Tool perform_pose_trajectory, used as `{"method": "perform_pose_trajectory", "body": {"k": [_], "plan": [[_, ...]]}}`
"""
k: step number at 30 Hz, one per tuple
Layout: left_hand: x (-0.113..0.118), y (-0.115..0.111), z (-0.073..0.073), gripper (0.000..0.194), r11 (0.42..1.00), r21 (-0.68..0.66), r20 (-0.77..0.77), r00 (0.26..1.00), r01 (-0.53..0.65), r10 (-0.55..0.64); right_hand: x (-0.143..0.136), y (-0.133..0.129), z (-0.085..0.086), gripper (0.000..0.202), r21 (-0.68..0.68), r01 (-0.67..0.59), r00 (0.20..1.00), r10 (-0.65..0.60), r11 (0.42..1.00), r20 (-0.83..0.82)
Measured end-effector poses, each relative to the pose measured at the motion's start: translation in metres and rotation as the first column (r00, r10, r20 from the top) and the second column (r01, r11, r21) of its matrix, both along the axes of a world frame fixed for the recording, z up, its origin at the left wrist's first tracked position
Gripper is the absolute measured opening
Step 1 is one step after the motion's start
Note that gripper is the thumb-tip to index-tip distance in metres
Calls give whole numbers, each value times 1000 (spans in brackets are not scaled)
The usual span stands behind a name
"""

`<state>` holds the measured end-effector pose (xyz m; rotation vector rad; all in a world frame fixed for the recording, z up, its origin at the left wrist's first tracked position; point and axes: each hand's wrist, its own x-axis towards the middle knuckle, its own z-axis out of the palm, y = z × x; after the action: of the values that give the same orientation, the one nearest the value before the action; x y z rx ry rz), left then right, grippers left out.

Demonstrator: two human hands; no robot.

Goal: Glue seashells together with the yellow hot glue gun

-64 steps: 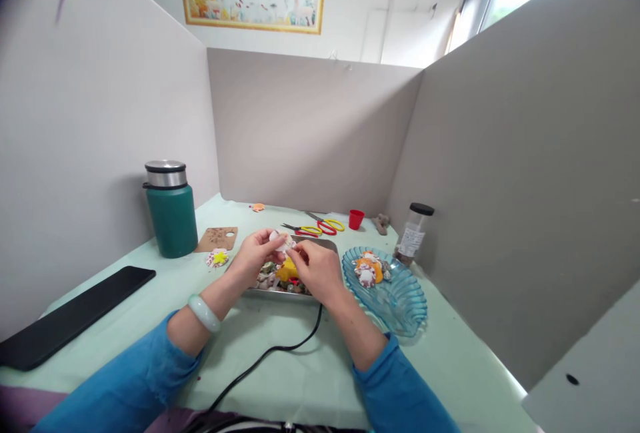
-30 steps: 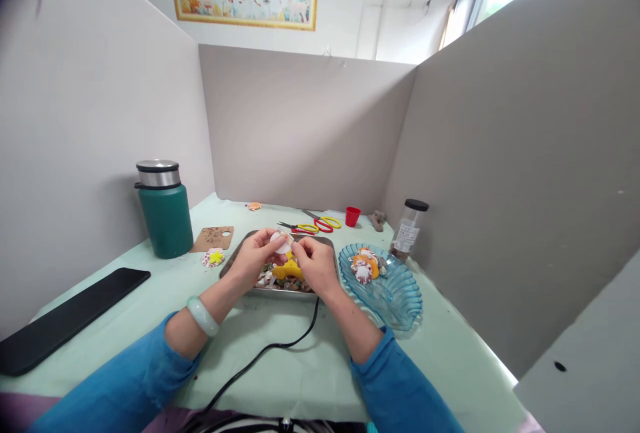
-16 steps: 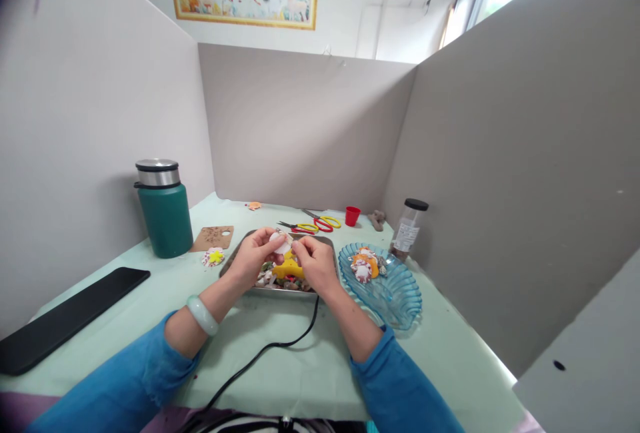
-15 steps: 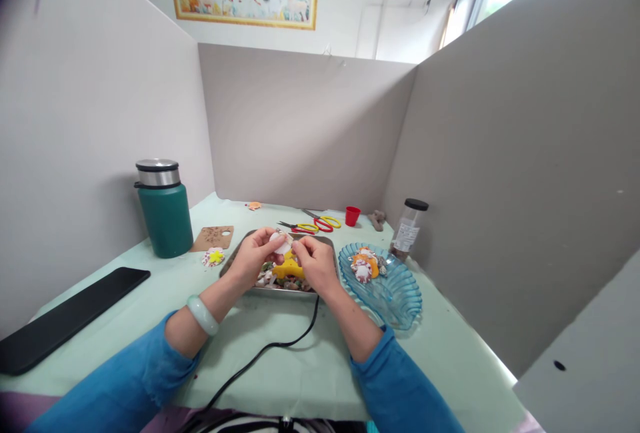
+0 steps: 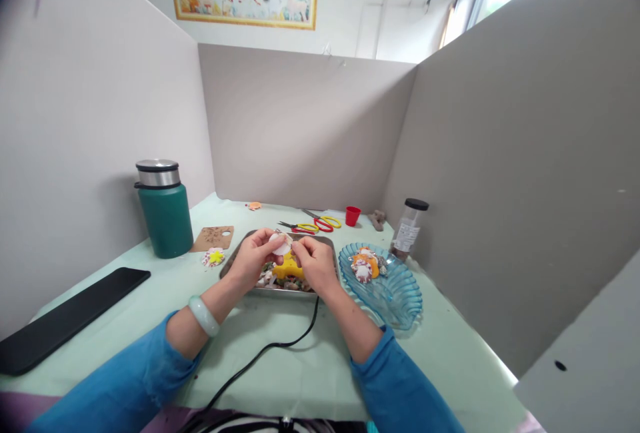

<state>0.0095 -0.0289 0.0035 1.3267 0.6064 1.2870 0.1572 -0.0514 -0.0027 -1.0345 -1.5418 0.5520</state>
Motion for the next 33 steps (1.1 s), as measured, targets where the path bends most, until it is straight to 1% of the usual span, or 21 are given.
{"method": "perform_pose_trajectory", "body": {"k": [6,9,12,16,19,24,28,33], "plan": [[-1,0,4,31,999,-8,27,999,-34,34,0,3,-2,34,0,37,999,-37,999,8],[-1,1,3,30,1000,7,25,1000,-20,19,0,5,-3,33,-19,34,999,-34,999,29],[0,1,2,31,1000,9,10,1000,-16,16,0,6,-4,34,-5,29,997,-29,1000,74],[1,1,1,32,1000,-8,-20,1000,-23,23,1,5,-4,32,35,73,995,-75,997,58],[0,1,2,33,1000,-16,-59,998,-6,5,3,3,-2,31,49,66,996,-69,997,63],[-3,4,3,38,998,36,-133,990,-44,49,6,0,4,30,73,81,981,-93,994,168],[-4,7,2,35,993,95,-203,975,-69,88,7,-1,7,29,101,85,966,-107,991,233],[-4,9,2,32,992,89,-237,965,-90,109,8,-2,7,28,110,58,952,-88,992,294]]}}
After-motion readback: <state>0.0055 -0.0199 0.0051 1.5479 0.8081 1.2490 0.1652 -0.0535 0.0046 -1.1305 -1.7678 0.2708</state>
